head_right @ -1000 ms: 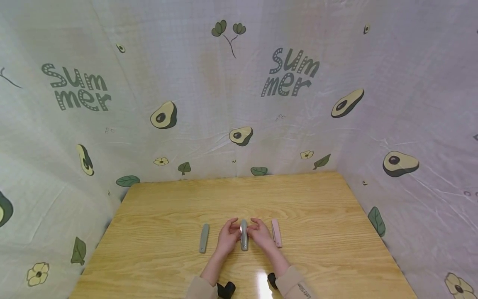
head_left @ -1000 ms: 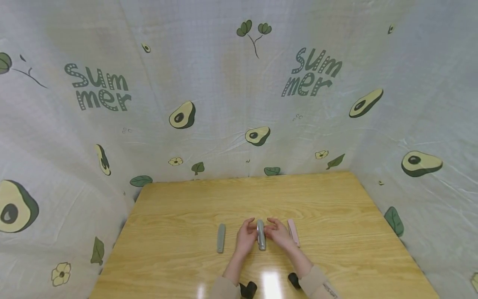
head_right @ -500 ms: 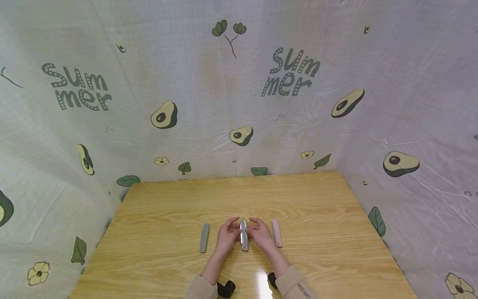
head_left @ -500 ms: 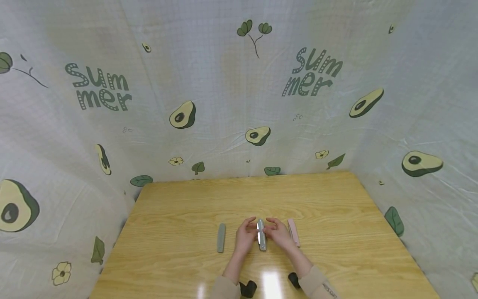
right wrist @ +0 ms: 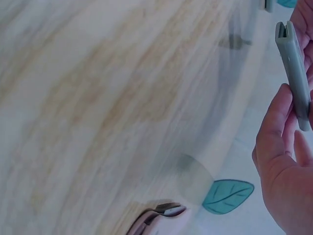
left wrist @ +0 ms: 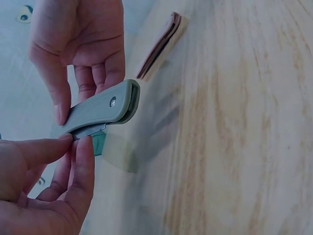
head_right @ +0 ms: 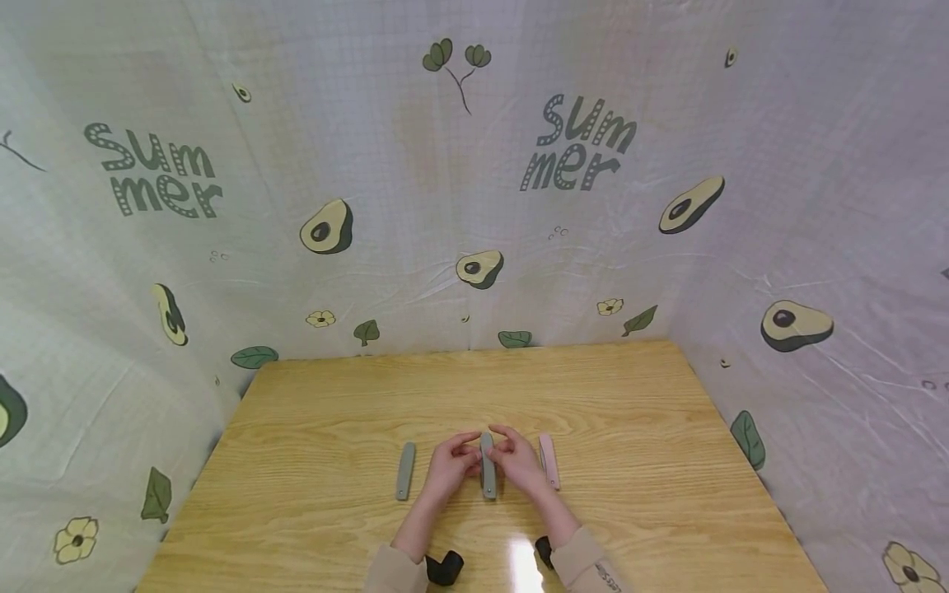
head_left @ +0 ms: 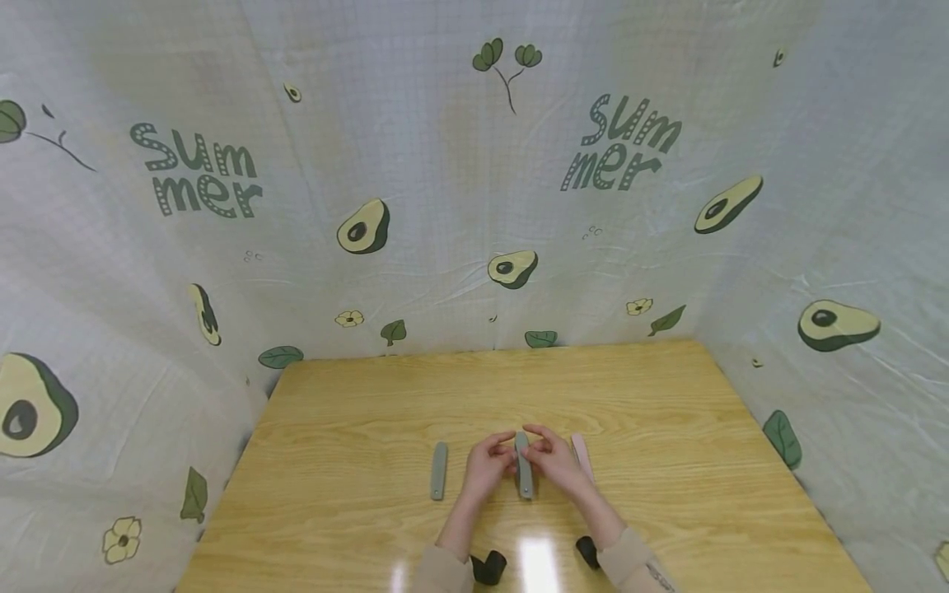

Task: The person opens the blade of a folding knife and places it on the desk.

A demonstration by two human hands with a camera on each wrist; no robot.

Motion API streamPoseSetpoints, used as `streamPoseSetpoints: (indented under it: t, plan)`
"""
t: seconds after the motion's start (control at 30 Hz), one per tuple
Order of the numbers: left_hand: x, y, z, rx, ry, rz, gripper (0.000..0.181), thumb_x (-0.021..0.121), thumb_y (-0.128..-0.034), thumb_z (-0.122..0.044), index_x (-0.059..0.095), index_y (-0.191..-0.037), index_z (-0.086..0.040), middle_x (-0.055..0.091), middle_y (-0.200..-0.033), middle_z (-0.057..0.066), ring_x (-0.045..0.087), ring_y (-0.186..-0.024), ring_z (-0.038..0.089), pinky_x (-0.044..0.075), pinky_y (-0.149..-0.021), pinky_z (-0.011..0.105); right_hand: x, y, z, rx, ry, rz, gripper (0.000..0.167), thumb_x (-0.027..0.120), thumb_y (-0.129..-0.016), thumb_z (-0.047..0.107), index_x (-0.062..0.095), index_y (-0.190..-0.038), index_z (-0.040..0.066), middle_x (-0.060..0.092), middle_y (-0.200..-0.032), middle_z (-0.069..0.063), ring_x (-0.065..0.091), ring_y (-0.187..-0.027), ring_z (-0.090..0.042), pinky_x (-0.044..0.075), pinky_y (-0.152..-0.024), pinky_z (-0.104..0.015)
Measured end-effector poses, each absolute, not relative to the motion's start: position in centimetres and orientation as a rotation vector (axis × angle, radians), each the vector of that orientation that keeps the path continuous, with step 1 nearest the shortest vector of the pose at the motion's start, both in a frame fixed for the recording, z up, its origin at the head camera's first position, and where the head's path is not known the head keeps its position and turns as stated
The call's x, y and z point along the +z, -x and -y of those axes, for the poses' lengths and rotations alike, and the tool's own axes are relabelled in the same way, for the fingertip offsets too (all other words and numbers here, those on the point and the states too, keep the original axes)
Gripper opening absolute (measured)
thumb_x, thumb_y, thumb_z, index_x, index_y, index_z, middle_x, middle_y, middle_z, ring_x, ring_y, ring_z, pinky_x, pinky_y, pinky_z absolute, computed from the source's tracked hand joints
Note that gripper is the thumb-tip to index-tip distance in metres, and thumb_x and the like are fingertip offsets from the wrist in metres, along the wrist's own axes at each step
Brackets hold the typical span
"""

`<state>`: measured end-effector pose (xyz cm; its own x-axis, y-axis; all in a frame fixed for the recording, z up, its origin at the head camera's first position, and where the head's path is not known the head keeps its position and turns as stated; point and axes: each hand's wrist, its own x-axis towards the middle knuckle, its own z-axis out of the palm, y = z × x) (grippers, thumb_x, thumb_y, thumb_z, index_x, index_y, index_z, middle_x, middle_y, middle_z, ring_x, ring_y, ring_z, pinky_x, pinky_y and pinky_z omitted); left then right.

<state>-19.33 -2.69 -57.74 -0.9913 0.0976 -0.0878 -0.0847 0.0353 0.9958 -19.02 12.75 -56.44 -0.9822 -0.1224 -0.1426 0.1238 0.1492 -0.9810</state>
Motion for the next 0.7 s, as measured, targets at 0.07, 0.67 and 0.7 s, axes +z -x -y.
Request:
streamPoseSetpoints:
  t: [0.07,0.67,0.7]
  plan:
    - [-57.58,19.34,2.78,2.073,-0.034,-2.184,0.038,0.062,-0.0841,0.013,0.063,-0.121,0.007,0.066,-0.085,0.02,0.065,-0.069,0.021,0.062,-0.069,0.042,-56.24,19.01,-12.78,-1.923,0.012,-2.247,0.045,0.062,-0.093,0.002,0.05,-0.136,-0.004,0.062,-0.089,-0.011,0.061,-0.075,-0.017,0.057,-0.068,-0.033]
    - [-56.97,19.38,3.01,2.0,-0.128,-2.243,0.036,0.056,-0.0876,0.013,0.062,-0.123,0.01,0.065,-0.087,0.017,0.064,-0.076,0.028,0.061,-0.071,0.048,-55.5,19.03,-13.0,-1.921,0.039,-2.205,0.04,0.061,-0.094,0.003,0.054,-0.133,-0.003,0.055,-0.087,-0.008,0.062,-0.074,-0.017,0.059,-0.07,-0.041]
    - [-56.97,19.42,3.0,1.994,-0.141,-2.249,0.036,0.055,-0.0876,0.013,0.061,-0.123,0.011,0.065,-0.087,0.018,0.064,-0.076,0.029,0.06,-0.071,0.048,-55.51,19.03,-13.01,-1.921,0.033,-2.204,0.039,0.061,-0.094,0.003,0.054,-0.132,-0.002,0.055,-0.087,-0.008,0.062,-0.074,-0.017,0.059,-0.069,-0.041]
